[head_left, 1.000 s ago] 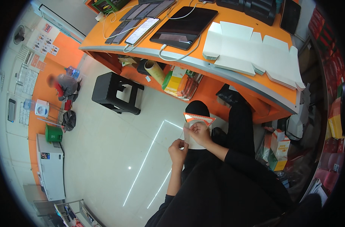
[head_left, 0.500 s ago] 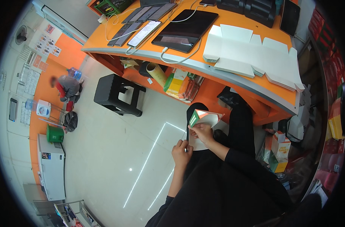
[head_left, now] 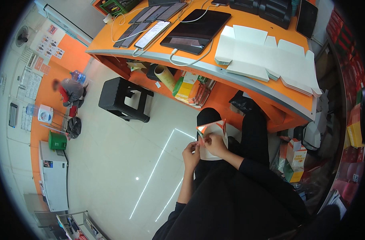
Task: The person sits on the floor and folds flat cardboard pieces into small rectangular boxes. They fold the sides and bottom flaps, then stack the finished boxes on a nearby table.
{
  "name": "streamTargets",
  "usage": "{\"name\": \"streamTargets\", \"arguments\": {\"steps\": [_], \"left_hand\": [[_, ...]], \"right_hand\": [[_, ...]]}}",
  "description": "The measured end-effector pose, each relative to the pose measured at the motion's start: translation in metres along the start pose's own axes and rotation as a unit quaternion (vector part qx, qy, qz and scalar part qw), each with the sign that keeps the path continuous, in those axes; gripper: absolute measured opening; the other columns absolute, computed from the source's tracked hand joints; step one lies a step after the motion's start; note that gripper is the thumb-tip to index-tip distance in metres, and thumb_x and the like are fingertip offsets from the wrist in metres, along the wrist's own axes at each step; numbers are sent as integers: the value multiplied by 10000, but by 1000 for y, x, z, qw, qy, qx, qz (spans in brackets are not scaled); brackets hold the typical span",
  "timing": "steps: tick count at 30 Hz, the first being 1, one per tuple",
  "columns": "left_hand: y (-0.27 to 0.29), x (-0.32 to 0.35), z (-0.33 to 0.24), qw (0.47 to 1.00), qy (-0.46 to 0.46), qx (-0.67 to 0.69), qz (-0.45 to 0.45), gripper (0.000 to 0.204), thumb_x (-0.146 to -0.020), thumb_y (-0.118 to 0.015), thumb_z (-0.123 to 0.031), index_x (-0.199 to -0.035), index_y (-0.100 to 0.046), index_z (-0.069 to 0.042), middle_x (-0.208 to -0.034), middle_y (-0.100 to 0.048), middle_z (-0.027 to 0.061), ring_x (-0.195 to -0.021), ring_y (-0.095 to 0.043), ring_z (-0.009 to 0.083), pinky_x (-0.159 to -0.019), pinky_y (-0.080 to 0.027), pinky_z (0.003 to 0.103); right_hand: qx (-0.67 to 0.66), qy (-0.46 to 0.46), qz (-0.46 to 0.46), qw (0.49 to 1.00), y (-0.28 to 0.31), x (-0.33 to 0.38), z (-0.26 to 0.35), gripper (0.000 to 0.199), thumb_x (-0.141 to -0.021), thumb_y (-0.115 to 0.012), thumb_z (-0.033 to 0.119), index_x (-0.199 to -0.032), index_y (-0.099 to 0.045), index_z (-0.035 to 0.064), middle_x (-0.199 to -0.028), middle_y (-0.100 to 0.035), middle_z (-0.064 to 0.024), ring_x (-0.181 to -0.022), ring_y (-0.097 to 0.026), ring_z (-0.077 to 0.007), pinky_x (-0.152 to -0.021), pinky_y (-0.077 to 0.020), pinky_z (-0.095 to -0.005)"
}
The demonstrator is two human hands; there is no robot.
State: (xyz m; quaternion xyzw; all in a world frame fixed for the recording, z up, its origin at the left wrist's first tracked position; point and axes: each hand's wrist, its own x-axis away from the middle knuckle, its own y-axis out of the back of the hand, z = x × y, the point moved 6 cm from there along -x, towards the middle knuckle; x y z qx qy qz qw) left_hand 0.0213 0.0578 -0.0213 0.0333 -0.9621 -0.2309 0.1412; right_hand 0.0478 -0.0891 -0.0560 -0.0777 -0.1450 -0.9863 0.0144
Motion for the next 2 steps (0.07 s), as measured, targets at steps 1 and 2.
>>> {"name": "streamTargets", "arguments": {"steps": [1, 2], "left_hand": [[-1, -2, 5, 1000, -2, -7, 6, 261, -903, -610, -155, -1097, -649, 16, -1017, -695, 153, -875, -701, 262, -754, -542, 346], [-1, -4, 10, 1000, -3, -15, 11, 266, -910, -614, -172, -1097, -650, 13, -1023, -696, 154, -903, -699, 275, -761, -541, 346]], "right_hand": [[32, 18, -5, 999, 3, 4, 6, 157, -778, -681, 109, -875, -669, -14, -839, -693, -169, -800, -698, -257, -757, -533, -379], [32, 18, -5, 999, 4, 4, 8, 157, -778, -681, 109, -875, -669, -14, -839, -693, -169, -800, -698, -257, -757, -533, -379]]}}
